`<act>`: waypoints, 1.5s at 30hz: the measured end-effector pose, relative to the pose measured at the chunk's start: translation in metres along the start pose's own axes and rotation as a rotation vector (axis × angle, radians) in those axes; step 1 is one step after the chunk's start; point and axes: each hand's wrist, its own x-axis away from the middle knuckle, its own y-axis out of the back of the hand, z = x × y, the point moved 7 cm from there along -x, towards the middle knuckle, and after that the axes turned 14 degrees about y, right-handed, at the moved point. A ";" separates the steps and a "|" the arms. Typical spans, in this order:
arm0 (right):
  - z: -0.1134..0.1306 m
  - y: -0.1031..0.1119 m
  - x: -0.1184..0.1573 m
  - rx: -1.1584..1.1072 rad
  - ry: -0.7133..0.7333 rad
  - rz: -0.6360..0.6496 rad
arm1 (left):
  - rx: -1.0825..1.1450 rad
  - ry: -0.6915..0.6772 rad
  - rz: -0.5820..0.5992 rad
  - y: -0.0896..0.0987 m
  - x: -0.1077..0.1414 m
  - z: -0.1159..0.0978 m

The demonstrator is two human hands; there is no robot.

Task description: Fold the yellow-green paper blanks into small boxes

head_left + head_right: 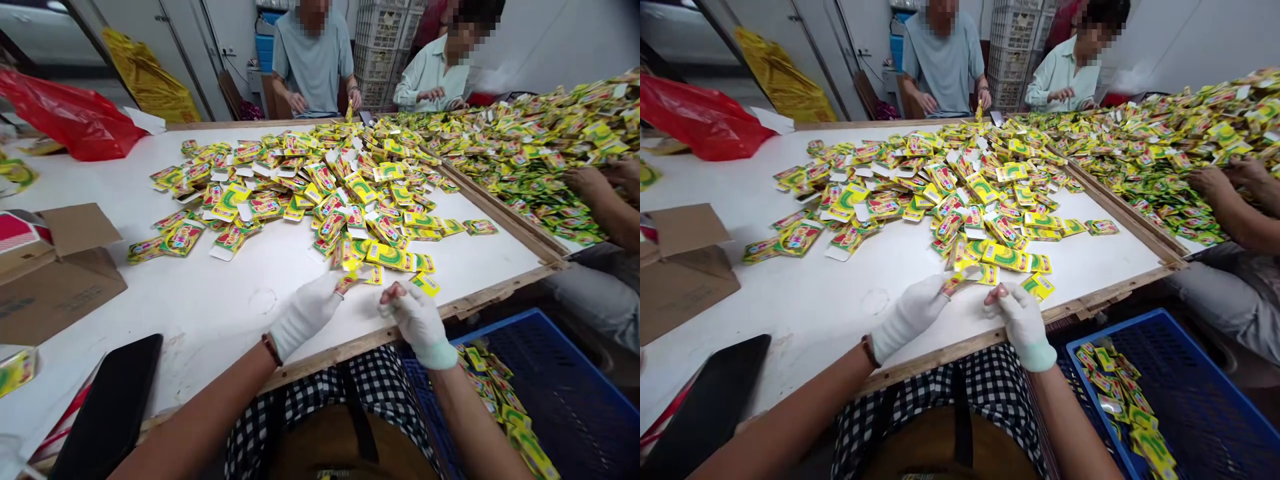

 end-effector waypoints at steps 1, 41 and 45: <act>-0.003 -0.005 -0.003 0.099 0.029 0.004 | 0.065 0.072 -0.019 0.008 0.008 0.008; -0.019 -0.122 0.002 0.506 0.137 0.610 | 0.556 0.434 -0.166 0.051 0.085 0.053; -0.012 -0.123 0.000 0.544 0.205 0.697 | 0.539 0.407 -0.173 0.052 0.086 0.055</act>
